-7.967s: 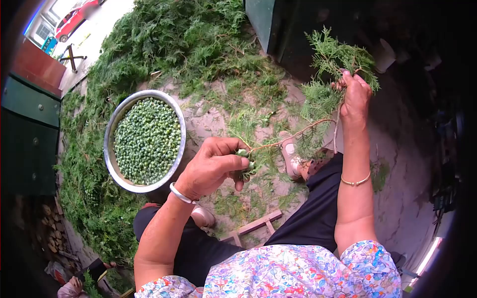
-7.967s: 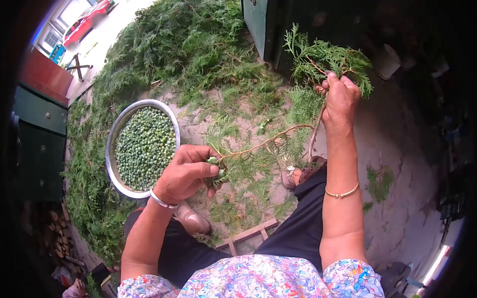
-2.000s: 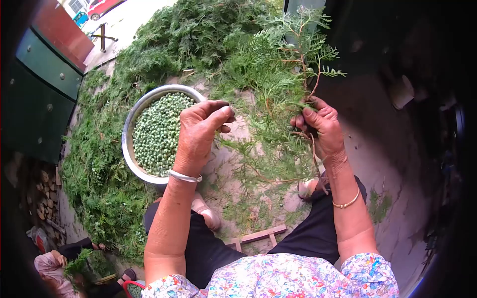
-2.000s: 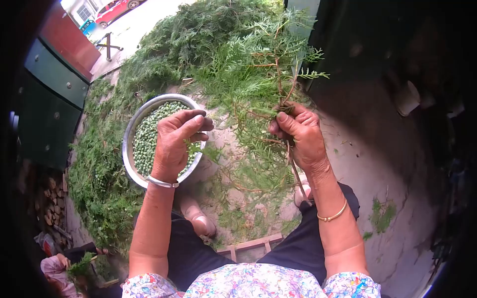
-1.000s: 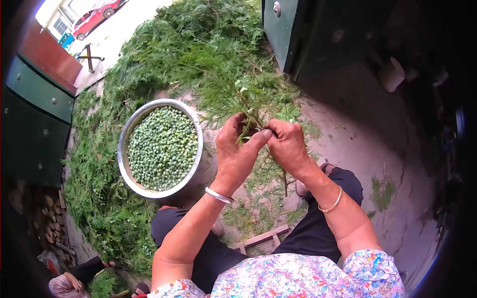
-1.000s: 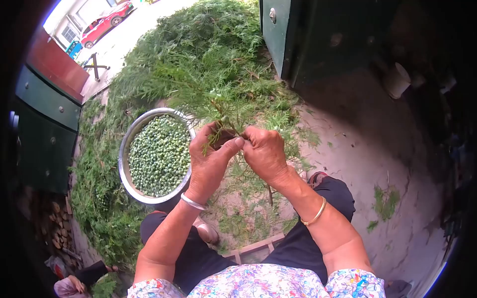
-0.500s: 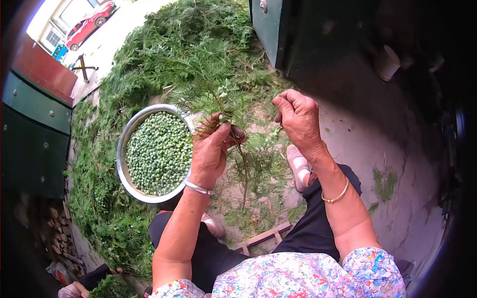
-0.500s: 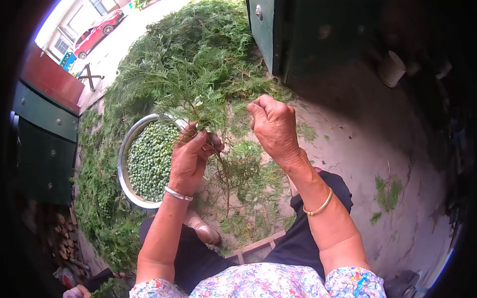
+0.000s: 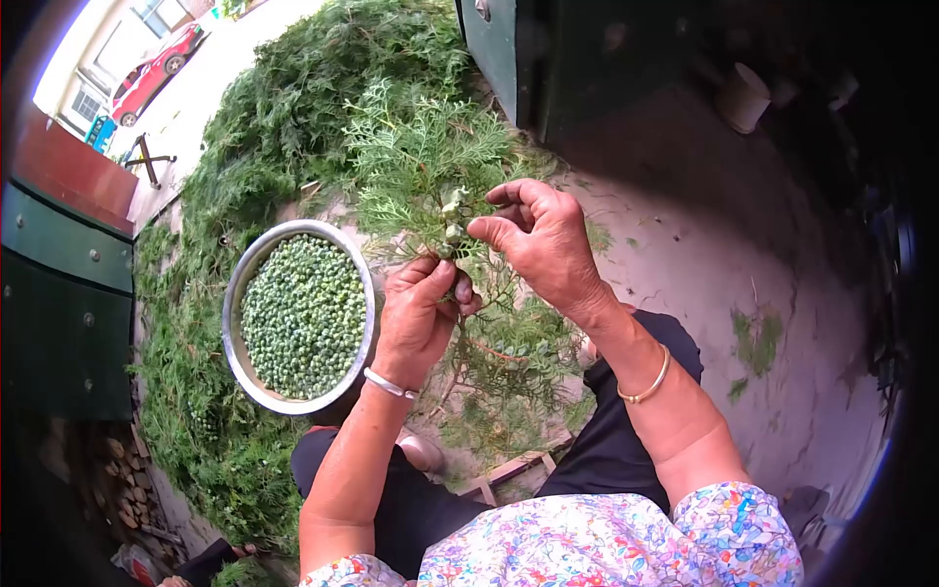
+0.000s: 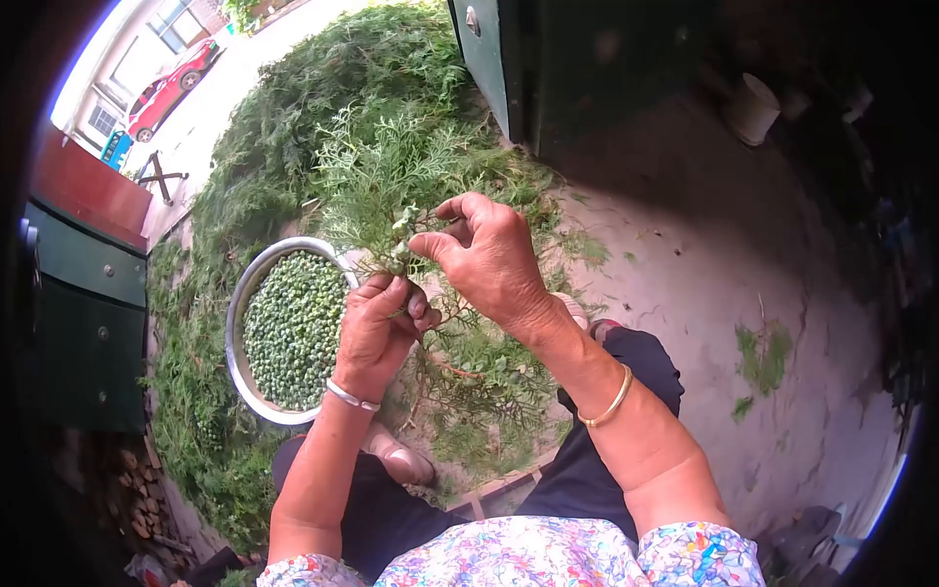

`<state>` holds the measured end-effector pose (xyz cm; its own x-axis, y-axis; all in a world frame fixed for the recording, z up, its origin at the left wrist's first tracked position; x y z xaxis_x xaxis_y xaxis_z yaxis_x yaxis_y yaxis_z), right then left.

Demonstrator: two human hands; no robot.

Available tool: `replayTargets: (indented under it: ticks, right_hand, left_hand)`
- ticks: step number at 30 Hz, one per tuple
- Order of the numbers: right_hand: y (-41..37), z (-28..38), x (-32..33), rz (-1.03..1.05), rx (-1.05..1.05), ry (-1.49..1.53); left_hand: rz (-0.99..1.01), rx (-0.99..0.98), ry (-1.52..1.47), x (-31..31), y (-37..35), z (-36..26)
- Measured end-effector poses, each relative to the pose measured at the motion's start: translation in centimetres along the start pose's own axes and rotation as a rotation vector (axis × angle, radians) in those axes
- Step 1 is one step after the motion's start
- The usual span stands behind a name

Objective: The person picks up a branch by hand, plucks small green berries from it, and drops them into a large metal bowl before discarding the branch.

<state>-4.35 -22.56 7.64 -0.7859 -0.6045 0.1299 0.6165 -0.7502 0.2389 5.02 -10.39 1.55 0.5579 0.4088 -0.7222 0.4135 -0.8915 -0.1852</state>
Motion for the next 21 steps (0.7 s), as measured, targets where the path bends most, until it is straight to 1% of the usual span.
replayTargets:
  ticks: [2,4,6,8,11,15,17,18,20,21]
  right_hand:
    - [-0.1,-0.2,-0.4,0.01,-0.021,0.007]
    - [-0.5,0.6,-0.7,0.025,0.057,-0.235]
    - [-0.6,0.4,-0.9,0.023,0.021,-0.248]
    - [-0.7,0.6,-1.0,-0.016,0.131,-0.357]
    - [-0.8,1.1,-1.1,0.003,0.151,-0.421]
    - [-0.7,0.8,-1.1,0.072,0.115,-0.355]
    - [-1.0,1.2,-1.0,-0.025,0.243,-0.444]
    - [-1.0,1.1,-1.2,-0.023,0.242,-0.444]
    - [-1.1,0.7,-1.2,-0.111,0.186,-0.393]
    - [-1.0,0.8,-1.2,-0.11,0.185,-0.393]
  left_hand:
    - [-0.024,-0.005,0.045,-0.1,0.0,0.2]
    - [-0.007,0.01,0.058,0.0,0.1,0.4]
    - [0.009,0.027,0.071,0.0,0.0,0.7]
    - [0.03,0.029,0.076,-0.3,-0.1,0.9]
    - [0.043,0.05,0.088,-0.4,-0.2,1.3]
    - [0.042,0.074,0.029,-0.9,-0.4,1.4]
    - [0.029,0.094,0.003,-0.9,-0.5,1.4]
    - [0.028,0.094,0.002,-1.1,-0.5,1.4]
    - [0.003,0.103,0.016,-1.3,-0.7,1.4]
    - [0.001,0.104,0.015,-1.2,-0.6,1.5]
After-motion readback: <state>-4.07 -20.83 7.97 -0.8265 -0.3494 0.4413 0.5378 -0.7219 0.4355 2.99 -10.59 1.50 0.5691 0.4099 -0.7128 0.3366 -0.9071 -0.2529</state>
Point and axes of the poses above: each hand's wrist, its own y-axis towards the middle knuckle, its own x-axis out of the back of the hand, z = x × y, the point moved 5 cm from there along y, towards the middle knuckle, and after that the axes turned 1 degree about -y, right-handed, at the moved point
